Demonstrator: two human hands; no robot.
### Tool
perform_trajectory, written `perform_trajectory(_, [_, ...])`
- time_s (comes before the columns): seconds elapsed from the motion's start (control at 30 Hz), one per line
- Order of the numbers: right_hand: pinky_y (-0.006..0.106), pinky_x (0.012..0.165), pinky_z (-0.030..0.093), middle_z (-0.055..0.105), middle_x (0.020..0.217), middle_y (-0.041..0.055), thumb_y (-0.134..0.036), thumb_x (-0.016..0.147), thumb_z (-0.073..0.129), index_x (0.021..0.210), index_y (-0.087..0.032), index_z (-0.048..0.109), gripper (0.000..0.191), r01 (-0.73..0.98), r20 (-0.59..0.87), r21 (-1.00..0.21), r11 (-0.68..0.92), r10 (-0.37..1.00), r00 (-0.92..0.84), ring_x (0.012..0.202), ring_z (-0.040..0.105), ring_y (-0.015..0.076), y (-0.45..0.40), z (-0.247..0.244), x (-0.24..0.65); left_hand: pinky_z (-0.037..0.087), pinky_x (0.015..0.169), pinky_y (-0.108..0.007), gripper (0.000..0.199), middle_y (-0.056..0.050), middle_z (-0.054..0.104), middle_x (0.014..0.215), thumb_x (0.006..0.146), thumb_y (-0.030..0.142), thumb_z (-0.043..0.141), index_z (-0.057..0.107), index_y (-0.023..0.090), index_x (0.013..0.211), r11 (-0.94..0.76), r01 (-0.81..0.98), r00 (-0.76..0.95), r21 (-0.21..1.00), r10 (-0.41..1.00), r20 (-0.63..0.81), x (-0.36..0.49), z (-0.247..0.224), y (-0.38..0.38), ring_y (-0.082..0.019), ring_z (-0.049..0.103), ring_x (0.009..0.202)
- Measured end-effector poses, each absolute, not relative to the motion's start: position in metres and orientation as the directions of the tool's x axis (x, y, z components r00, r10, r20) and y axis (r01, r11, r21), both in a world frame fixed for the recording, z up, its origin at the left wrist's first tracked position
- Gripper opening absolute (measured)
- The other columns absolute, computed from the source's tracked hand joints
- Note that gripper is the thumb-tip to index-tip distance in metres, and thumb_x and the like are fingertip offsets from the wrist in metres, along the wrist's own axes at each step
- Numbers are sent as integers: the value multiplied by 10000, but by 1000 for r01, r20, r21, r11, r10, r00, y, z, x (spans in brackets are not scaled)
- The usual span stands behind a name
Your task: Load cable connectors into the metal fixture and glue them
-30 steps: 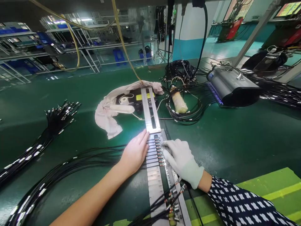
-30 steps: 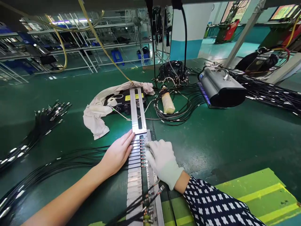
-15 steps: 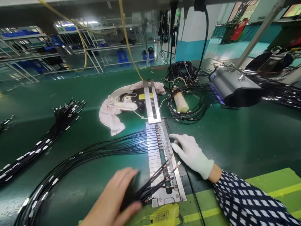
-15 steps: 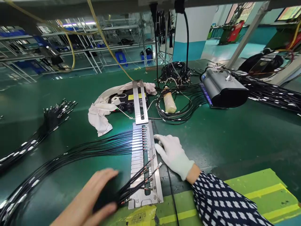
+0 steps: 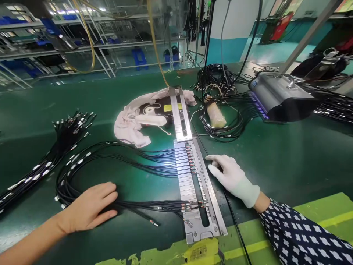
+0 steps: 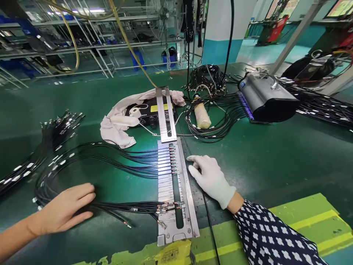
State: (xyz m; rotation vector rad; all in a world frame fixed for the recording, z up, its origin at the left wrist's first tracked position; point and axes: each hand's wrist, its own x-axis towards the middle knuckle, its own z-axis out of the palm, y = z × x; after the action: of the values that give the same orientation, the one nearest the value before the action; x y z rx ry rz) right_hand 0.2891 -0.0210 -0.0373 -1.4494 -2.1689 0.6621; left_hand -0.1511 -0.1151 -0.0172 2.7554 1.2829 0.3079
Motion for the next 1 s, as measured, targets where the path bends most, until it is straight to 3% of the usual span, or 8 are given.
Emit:
perform_trajectory(0.1, [410,848,426,638,818,7,-274,956,497,1131,-257,618,214,720,100,-610,331,934,-344,860,569,226,-21,-37,288,517,789,-311,353,-83,651,972,891,524,561,626,214,1047,-683,691,685,237,723,86,-128,-14,-99,-220,609,868])
perform_trajectory(0.17, [412,848,426,639,820,7,-268,953,500,1126,-257,620,210,724,98,-607,329,934,-342,860,569,226,-21,-37,287,491,899,-315,349,-81,636,1124,921,427,566,563,240,1215,-605,722,629,335,776,45,-100,-16,-109,-220,590,1011])
perform_trajectory(0.23, [418,856,424,640,822,8,-267,955,498,1125,-256,619,209,727,93,-604,327,935,-342,868,572,229,-21,-38,287,492,857,-277,235,-52,647,1057,971,330,495,576,252,1178,-454,751,524,479,851,-16,-74,-19,-125,-186,595,971])
perform_trajectory(0.33, [422,867,426,642,828,10,-274,960,494,1124,-256,617,206,725,84,-604,332,931,-356,880,583,231,-20,-39,289,497,691,-221,192,-15,659,854,974,332,496,666,244,969,-216,703,415,677,898,-145,-54,-16,-139,-154,622,799])
perform_trajectory(0.43, [428,872,431,644,831,8,-282,959,500,1123,-260,621,205,723,80,-605,335,928,-363,882,592,231,-19,-41,291,504,631,-199,202,-3,687,805,954,328,539,731,269,938,-100,640,361,762,915,-183,-54,-9,-138,-143,653,733])
perform_trajectory(0.57, [433,868,439,652,840,16,-271,955,507,1110,-251,628,198,702,90,-617,356,918,-386,887,588,230,-19,-40,293,525,703,-211,193,-24,692,913,947,302,552,742,281,972,-196,667,312,719,949,-31,-53,-7,-126,-152,663,815])
perform_trajectory(0.83, [406,875,421,656,844,-1,-218,942,521,1076,-257,633,178,679,94,-643,355,916,-391,902,581,220,-20,-33,293,501,663,-185,148,21,679,836,967,258,507,644,267,1024,-342,711,336,614,933,131,-55,-5,-120,-120,639,733])
perform_trajectory(1.0, [404,870,414,657,836,-3,-213,943,527,1077,-256,635,177,670,100,-653,354,916,-387,896,577,218,-20,-33,293,498,773,-240,137,-10,660,969,961,277,519,608,253,1063,-401,810,363,427,916,171,-53,0,-115,-157,624,878])
